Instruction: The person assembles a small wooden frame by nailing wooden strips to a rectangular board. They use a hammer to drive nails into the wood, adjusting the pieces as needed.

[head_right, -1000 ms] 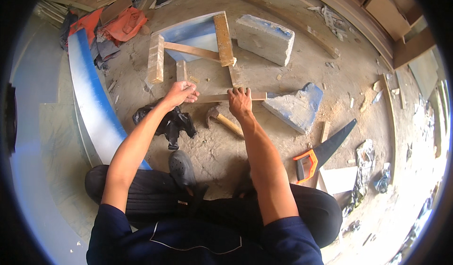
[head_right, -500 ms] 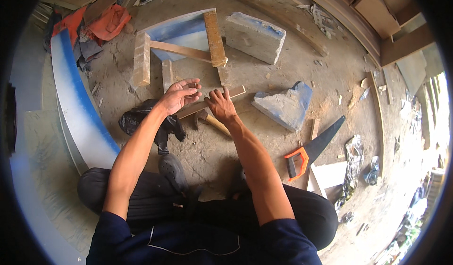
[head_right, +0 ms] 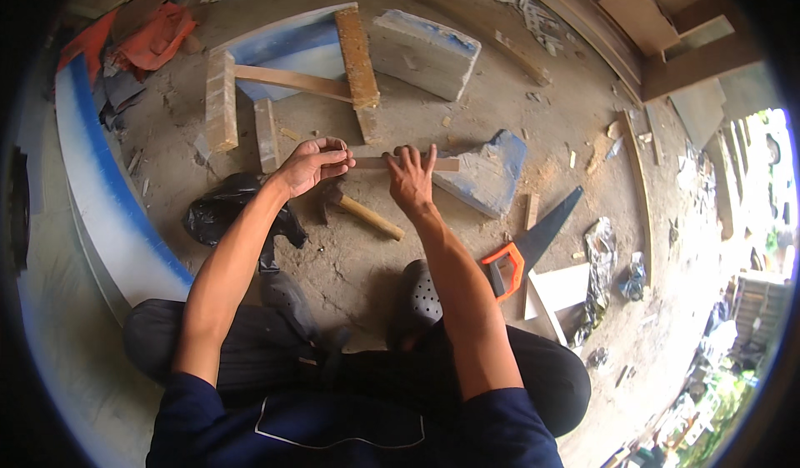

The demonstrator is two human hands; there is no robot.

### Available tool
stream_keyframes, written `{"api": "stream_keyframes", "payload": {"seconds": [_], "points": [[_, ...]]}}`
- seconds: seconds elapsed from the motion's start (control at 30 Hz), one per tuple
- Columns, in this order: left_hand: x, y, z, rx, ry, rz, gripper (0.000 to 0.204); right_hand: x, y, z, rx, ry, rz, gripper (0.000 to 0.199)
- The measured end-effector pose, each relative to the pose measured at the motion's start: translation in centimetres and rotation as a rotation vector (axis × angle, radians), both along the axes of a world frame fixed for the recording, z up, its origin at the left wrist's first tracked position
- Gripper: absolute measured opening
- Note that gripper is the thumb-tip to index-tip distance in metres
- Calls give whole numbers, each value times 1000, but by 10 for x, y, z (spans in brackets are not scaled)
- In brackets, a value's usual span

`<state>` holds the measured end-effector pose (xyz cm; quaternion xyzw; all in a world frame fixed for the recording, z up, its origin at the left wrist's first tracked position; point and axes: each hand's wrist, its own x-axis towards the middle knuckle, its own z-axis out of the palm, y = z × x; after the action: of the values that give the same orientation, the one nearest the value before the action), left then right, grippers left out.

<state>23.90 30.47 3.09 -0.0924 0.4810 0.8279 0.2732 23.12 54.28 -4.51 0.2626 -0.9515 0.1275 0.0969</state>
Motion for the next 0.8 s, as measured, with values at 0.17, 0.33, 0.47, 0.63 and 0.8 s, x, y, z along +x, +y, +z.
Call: {"api": "stream_keyframes", "payload": {"seconds": [0.17, 0.33, 0.47, 0.63, 0.8], "points": [[-9, 43, -10, -82, 65, -58, 14, -5, 66, 8, 14, -60, -109, 38], [-15, 93, -9, -373, 199, -62, 15, -12, 108, 4, 88, -105, -38, 46], [-36, 130, -13, -418, 230, -23, 16, -3, 103, 6, 157, -69, -6, 50], [-68, 154, -13, -579, 229, -18, 18, 25, 64, -4, 54, -7, 296, 30], [-75, 194, -8, -642, 398, -118, 17, 68, 19, -42, 130, -516, 136, 30]]}}
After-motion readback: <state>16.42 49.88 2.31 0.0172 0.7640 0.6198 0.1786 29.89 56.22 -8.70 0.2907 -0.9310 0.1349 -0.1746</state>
